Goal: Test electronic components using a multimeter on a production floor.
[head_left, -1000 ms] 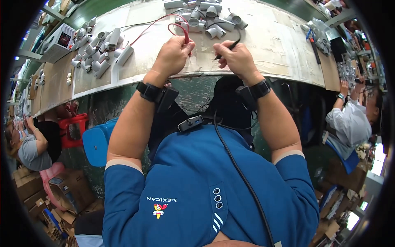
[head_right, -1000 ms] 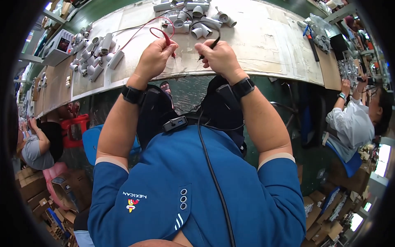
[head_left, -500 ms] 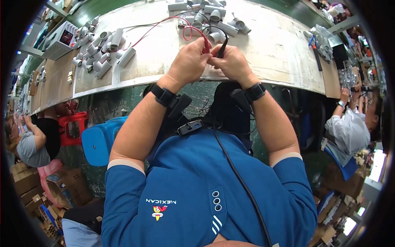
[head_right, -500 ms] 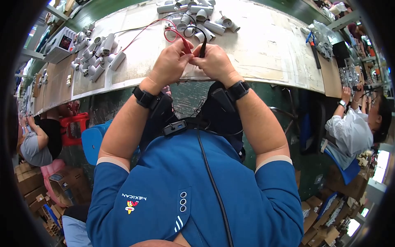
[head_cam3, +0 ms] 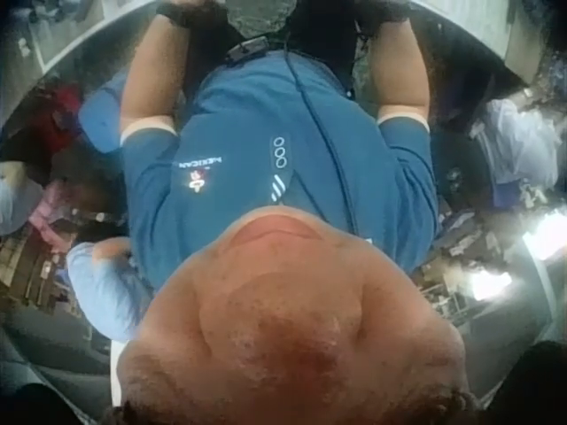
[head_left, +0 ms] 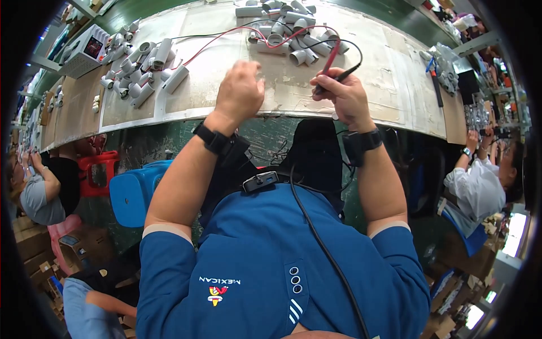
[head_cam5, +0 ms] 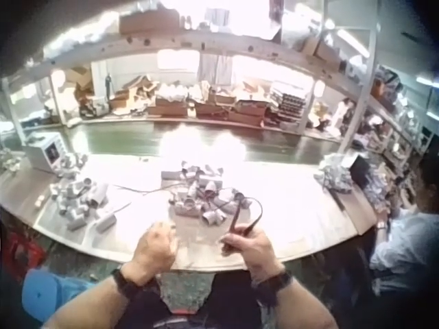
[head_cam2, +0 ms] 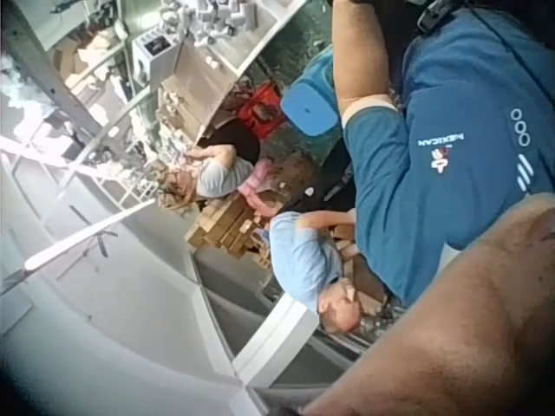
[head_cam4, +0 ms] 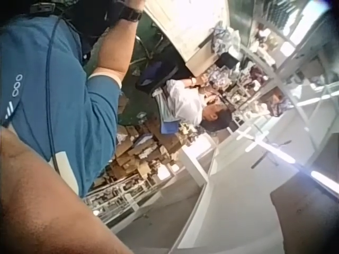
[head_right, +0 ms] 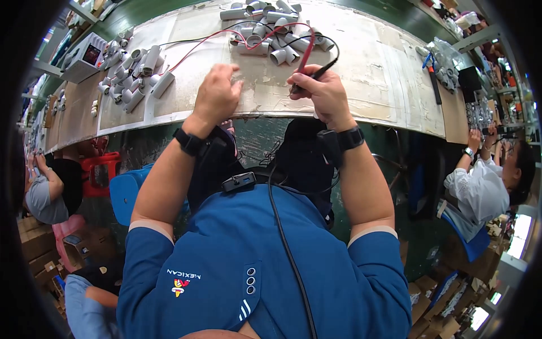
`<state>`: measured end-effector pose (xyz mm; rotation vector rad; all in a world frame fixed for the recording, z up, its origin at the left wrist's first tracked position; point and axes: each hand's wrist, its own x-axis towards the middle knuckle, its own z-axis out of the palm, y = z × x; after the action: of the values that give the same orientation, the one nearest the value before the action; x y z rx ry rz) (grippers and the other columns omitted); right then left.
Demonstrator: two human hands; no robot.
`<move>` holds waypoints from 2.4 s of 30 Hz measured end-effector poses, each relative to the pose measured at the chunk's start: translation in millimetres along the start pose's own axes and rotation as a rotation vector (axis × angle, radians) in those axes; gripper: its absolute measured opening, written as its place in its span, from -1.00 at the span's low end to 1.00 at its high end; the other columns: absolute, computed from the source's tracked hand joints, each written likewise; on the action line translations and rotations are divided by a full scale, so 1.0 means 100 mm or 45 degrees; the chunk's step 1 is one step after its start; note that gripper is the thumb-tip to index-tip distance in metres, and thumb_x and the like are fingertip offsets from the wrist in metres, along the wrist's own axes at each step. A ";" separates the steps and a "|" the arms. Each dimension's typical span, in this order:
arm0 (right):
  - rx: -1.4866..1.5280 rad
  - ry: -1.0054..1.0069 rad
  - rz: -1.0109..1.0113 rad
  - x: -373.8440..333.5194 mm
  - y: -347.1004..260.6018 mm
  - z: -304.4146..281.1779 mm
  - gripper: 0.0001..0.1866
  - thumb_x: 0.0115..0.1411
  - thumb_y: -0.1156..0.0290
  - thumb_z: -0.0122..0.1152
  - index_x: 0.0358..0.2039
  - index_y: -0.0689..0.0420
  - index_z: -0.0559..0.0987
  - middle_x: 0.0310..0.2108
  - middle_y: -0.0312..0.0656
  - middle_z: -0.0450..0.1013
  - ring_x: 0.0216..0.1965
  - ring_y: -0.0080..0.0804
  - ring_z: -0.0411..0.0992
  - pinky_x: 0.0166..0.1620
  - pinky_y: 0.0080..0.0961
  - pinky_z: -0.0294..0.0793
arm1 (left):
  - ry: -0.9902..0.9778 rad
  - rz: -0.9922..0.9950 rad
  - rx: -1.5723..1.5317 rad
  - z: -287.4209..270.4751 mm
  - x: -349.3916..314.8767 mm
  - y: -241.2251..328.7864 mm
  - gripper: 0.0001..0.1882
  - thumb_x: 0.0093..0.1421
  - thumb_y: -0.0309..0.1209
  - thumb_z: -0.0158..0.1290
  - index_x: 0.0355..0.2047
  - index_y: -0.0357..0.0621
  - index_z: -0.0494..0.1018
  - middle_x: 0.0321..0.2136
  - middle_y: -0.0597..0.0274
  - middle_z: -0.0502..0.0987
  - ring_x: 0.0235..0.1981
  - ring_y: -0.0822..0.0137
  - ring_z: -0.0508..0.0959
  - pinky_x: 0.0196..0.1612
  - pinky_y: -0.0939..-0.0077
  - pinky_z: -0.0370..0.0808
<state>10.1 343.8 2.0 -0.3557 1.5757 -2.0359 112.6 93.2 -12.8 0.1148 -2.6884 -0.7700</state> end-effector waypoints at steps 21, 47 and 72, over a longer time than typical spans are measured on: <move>0.029 0.062 -0.077 0.09 -0.06 0.20 -0.80 0.27 0.52 0.34 -0.10 0.24 0.60 -0.30 -0.09 0.63 -0.36 -0.40 0.60 -0.26 -0.51 0.64 | 0.022 -0.456 0.084 0.06 0.42 0.04 -0.17 0.08 0.02 0.35 0.13 -0.41 0.37 0.01 -0.17 0.51 0.07 -0.15 0.51 0.18 0.09 0.45; -0.416 -0.011 -0.162 0.18 0.26 0.11 -0.81 0.25 0.54 0.36 -0.12 0.23 0.62 -0.33 -0.28 0.59 -0.33 -0.60 0.54 -0.21 -0.62 0.60 | -0.327 -0.813 -2.014 -0.32 -0.78 0.14 -0.47 0.27 -0.35 0.28 0.17 -0.37 0.43 -0.10 0.22 0.62 -0.15 0.42 0.59 -0.03 0.55 0.52; 0.051 -0.035 -0.095 0.02 0.10 0.30 -0.74 0.27 0.58 0.33 -0.05 0.31 0.56 -0.24 -0.06 0.62 -0.24 -0.31 0.64 -0.13 -0.40 0.69 | -0.243 -0.286 -0.948 0.24 -0.22 0.56 -0.76 0.39 -0.30 0.15 -0.15 -0.24 0.66 -0.52 0.35 0.60 -0.55 0.54 0.48 -0.46 0.59 0.44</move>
<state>26.3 316.1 1.0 -0.4315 1.5240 -2.1066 125.5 156.7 -8.6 0.1632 -2.3836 -1.8688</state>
